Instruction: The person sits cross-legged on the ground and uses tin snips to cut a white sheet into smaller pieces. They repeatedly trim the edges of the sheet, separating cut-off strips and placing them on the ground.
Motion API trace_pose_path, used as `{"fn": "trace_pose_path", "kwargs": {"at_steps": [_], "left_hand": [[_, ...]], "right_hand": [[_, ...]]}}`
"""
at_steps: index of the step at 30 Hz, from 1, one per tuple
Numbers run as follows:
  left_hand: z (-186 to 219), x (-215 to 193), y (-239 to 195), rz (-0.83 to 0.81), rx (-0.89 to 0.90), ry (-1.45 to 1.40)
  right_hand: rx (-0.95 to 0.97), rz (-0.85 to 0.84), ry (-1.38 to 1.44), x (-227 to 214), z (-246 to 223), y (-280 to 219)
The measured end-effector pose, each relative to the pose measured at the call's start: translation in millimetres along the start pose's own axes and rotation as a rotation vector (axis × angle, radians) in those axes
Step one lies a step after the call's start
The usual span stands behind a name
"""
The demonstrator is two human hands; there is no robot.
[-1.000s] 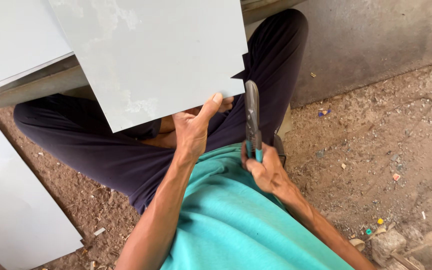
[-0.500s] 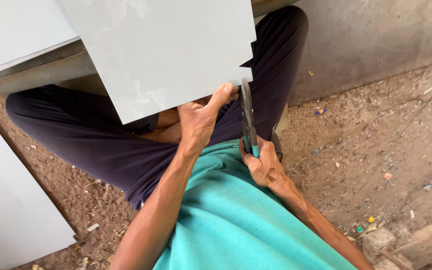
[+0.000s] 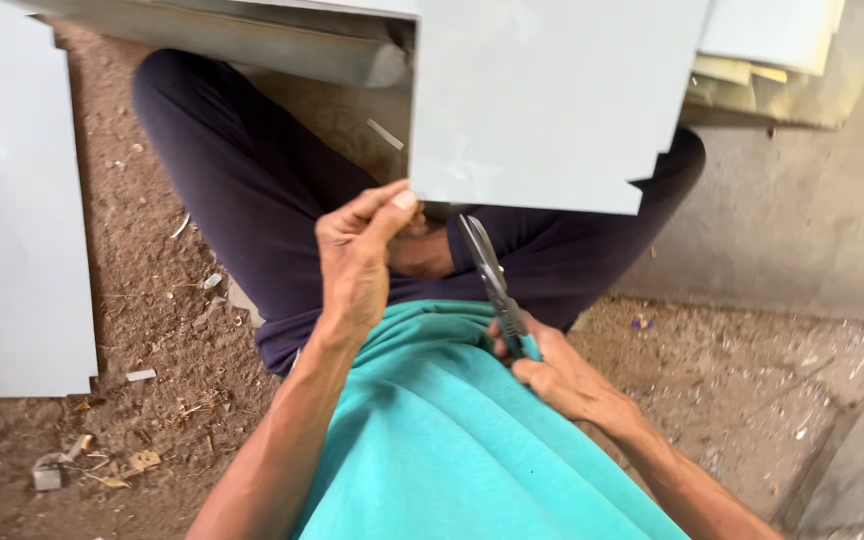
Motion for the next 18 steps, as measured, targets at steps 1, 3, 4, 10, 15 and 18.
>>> {"fn": "trace_pose_path", "kwargs": {"at_steps": [1,3,4,10,15,18], "left_hand": [[-3.3,1.3,0.0,-0.007,-0.01,-0.008],[-5.8,1.0,0.2,0.006,-0.049,-0.033],[-5.7,0.1,-0.1,0.027,-0.076,-0.051],[8.1,-2.9,6.6,0.04,-0.089,-0.111],[-5.3,-11.2,8.1,0.062,-0.084,-0.079],[-8.7,-9.8,0.8,-0.018,-0.045,-0.048]], "right_hand": [[0.056,-0.007,0.007,4.9,-3.9,4.1],[0.169,-0.022,0.026,15.2,-9.3,16.8],[0.153,-0.014,0.026,18.2,-16.7,19.8],[0.085,0.036,-0.05,24.5,-46.0,32.5],[0.137,0.115,-0.212,15.8,-28.1,41.9],[-0.041,0.197,-0.3,7.0,-20.0,37.8]]}}
Point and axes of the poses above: each hand's wrist, its own y-axis towards the middle knuckle, its own x-axis out of the palm, z = x × y, the point moved 8 cm from there along y, towards the middle knuckle, and after that the axes turned 5 degrees about y, right-handed, at the moved point
